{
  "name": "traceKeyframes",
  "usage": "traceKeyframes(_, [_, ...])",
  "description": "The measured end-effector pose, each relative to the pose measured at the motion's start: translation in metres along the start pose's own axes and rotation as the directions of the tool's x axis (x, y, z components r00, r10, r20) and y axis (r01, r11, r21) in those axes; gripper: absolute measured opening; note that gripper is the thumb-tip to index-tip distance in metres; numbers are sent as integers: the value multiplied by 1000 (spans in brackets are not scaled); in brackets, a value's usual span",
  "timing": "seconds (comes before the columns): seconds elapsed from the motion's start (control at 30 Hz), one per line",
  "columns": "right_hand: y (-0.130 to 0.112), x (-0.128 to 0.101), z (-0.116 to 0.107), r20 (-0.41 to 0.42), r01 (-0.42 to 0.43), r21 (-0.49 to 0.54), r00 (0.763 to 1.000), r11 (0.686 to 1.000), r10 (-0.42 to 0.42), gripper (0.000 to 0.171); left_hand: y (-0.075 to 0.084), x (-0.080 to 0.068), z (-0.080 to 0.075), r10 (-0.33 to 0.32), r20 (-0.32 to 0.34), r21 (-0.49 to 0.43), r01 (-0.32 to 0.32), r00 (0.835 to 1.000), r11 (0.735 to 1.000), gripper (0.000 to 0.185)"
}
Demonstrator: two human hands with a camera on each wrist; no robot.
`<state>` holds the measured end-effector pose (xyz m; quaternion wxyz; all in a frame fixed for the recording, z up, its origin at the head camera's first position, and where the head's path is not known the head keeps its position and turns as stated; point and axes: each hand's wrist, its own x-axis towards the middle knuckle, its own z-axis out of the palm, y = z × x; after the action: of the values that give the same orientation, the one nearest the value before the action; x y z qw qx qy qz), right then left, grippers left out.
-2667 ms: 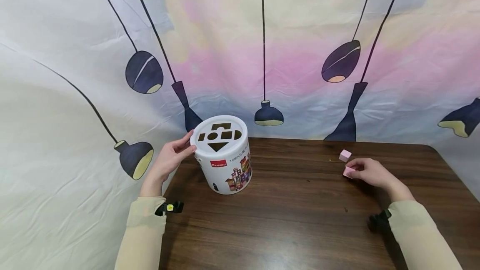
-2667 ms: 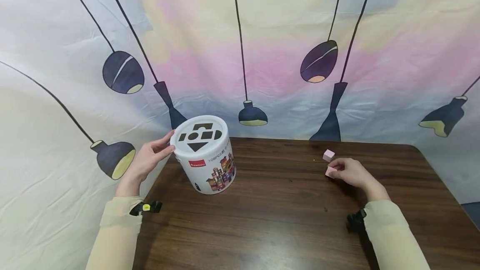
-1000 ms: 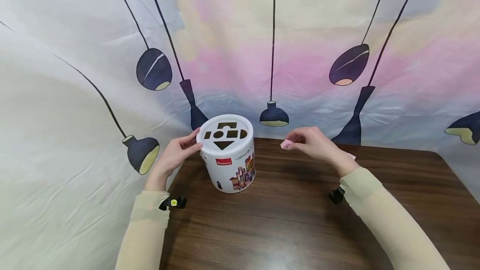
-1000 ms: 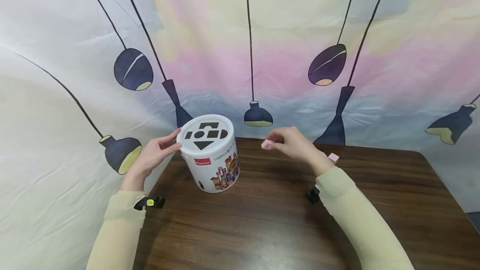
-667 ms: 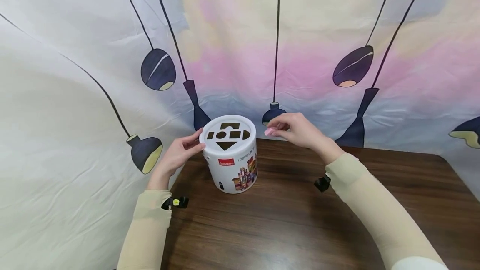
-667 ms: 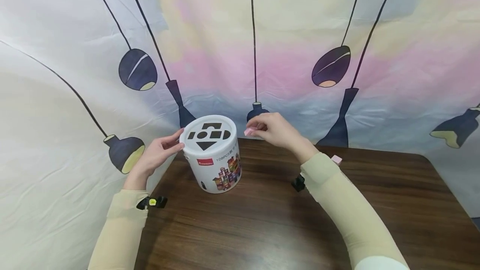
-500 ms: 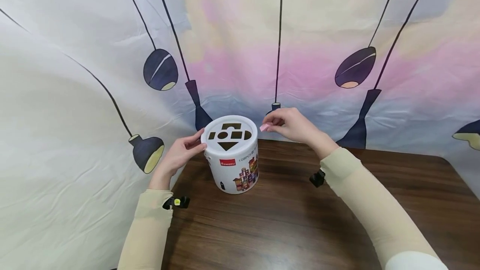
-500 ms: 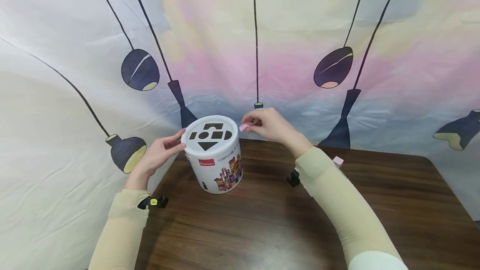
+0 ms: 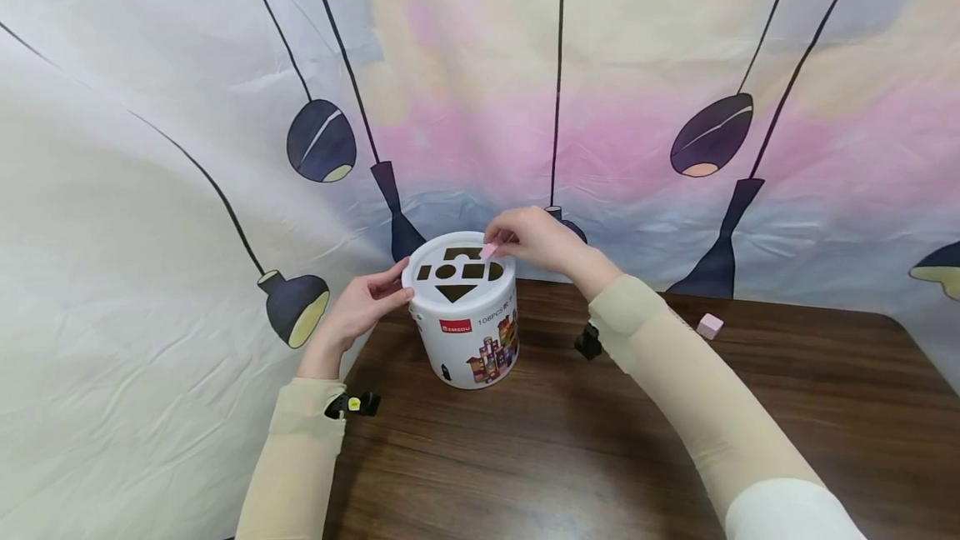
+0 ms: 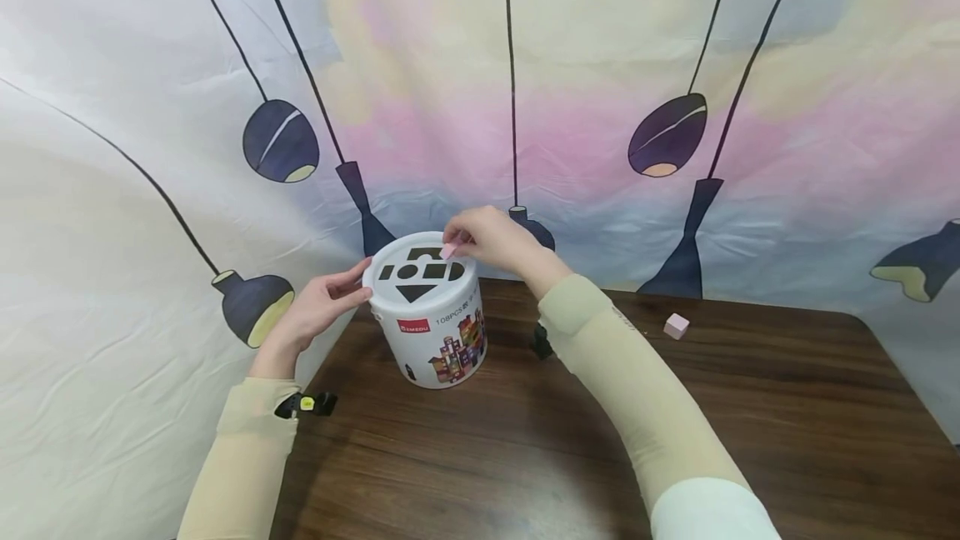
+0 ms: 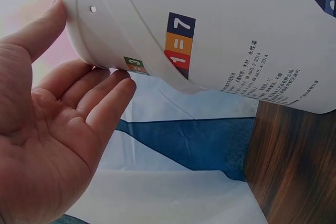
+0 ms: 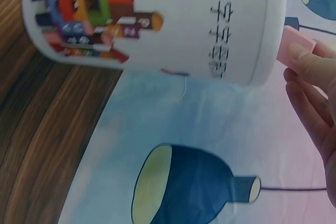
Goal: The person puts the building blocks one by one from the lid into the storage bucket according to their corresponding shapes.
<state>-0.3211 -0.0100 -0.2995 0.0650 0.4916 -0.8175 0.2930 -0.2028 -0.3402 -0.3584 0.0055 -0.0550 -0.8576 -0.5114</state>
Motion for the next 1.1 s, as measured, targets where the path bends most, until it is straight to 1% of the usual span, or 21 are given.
traceKeyframes(0.13, [-7,16,3,6,13,-6,1000,1000,-13,17,0,0,0,-2,-2,12,2,1000,1000,70])
traceKeyframes(0.23, [-14,29,4,19,5,-12,1000,1000,-4,17,-1,1,0,-3,0,15,3,1000,1000,69])
traceKeyframes(0.37, [-26,44,8,73,-20,-32,997,999,22,17,-2,2,-1,-4,2,17,3,1000,1000,69])
traceKeyframes(0.5, [-36,54,17,131,-7,-49,991,999,13,16,-2,2,-1,-10,2,30,9,1000,1000,70])
traceKeyframes(0.63, [-42,59,25,159,-10,-46,987,999,17,16,-2,1,0,-11,1,34,10,1000,999,70])
traceKeyframes(0.8, [-47,61,33,157,-57,-55,985,997,65,16,-3,0,-1,-17,-2,43,17,1000,999,70])
traceKeyframes(0.9, [-50,63,37,168,-80,-44,982,996,86,18,-4,-1,-1,-21,-5,46,22,1000,999,70])
traceKeyframes(1.1, [-53,67,44,200,-75,-72,976,995,88,21,-2,0,0,-17,0,41,17,1000,999,71])
